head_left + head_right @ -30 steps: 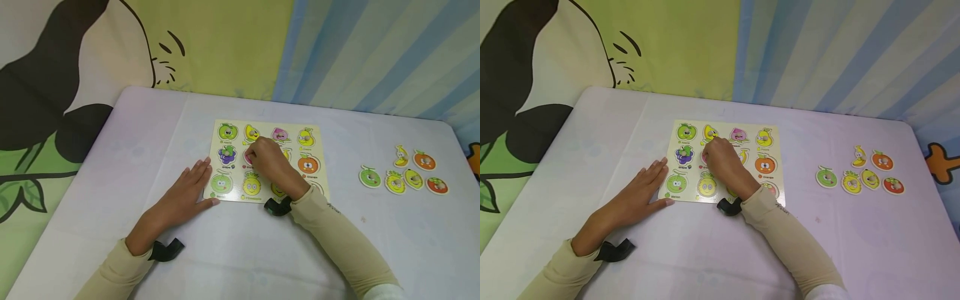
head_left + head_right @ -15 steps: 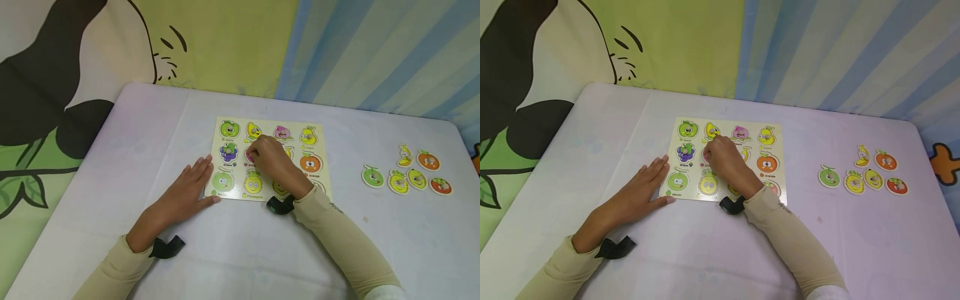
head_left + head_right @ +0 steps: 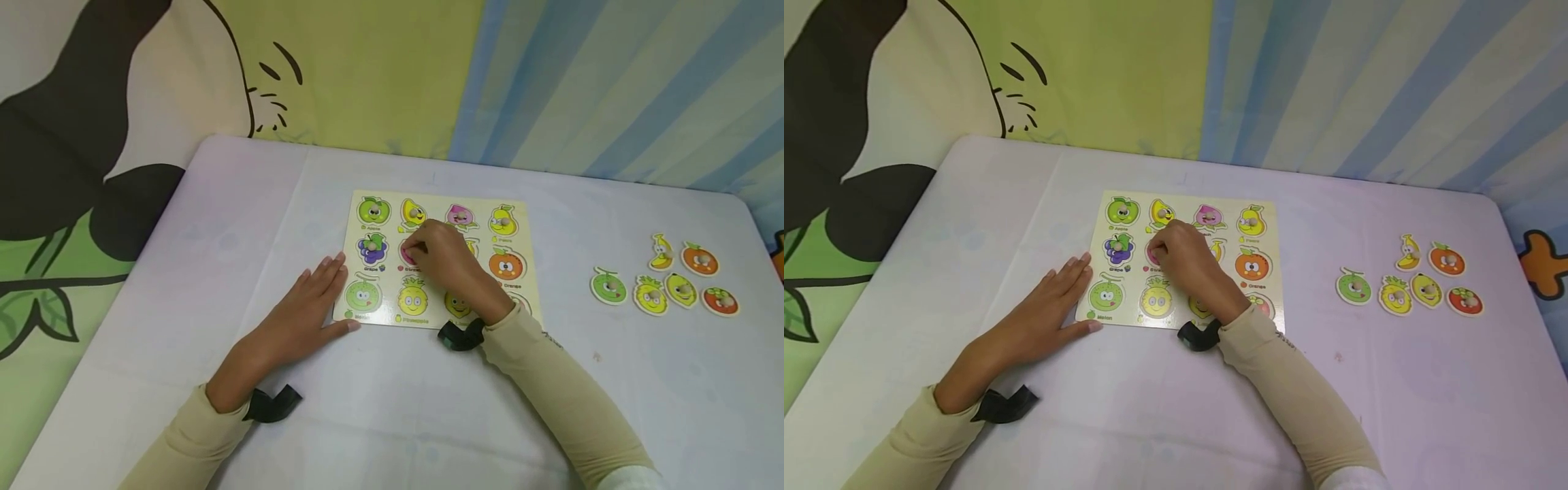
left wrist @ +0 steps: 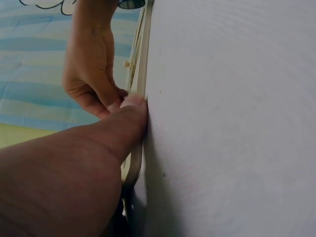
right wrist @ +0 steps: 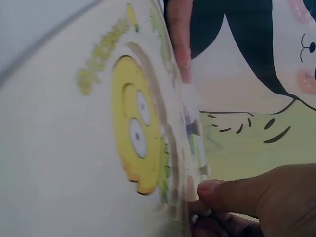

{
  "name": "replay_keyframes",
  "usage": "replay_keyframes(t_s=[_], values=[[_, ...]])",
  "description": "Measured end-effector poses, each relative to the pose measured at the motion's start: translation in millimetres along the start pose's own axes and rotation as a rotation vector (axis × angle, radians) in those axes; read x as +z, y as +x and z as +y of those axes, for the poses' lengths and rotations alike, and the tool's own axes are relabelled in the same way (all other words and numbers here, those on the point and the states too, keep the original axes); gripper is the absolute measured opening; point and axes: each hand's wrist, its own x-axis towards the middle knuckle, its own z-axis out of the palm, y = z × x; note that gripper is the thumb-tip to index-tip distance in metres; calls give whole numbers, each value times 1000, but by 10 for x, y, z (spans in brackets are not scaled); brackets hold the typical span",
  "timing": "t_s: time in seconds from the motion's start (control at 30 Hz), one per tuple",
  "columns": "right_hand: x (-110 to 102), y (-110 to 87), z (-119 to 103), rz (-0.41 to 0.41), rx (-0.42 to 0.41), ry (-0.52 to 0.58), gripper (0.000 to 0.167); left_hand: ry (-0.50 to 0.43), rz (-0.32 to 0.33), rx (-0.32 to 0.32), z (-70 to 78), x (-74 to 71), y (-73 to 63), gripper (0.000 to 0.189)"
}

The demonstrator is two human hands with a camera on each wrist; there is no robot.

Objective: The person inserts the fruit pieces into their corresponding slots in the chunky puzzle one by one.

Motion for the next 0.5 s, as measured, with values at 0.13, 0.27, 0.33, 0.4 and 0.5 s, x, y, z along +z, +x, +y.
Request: replay_keyframes(t_s=[0.13, 0.27, 0.33, 0.4, 0.5], values=[[-63, -3, -1, -28, 41, 27, 11, 3, 2, -2, 5, -7, -4, 94], [-137, -11, 11, -26, 66, 35, 16, -1, 7, -2, 10, -9, -7, 94], [-180, -20, 22, -8, 65, 43, 18, -1, 7, -2, 12, -8, -8, 94], [-225, -35, 32, 15, 59, 59, 19, -1, 7, -3, 13, -5, -9, 94], [-290, -60, 44, 49, 48, 70, 19, 4, 6, -3, 13, 2, -9, 94]])
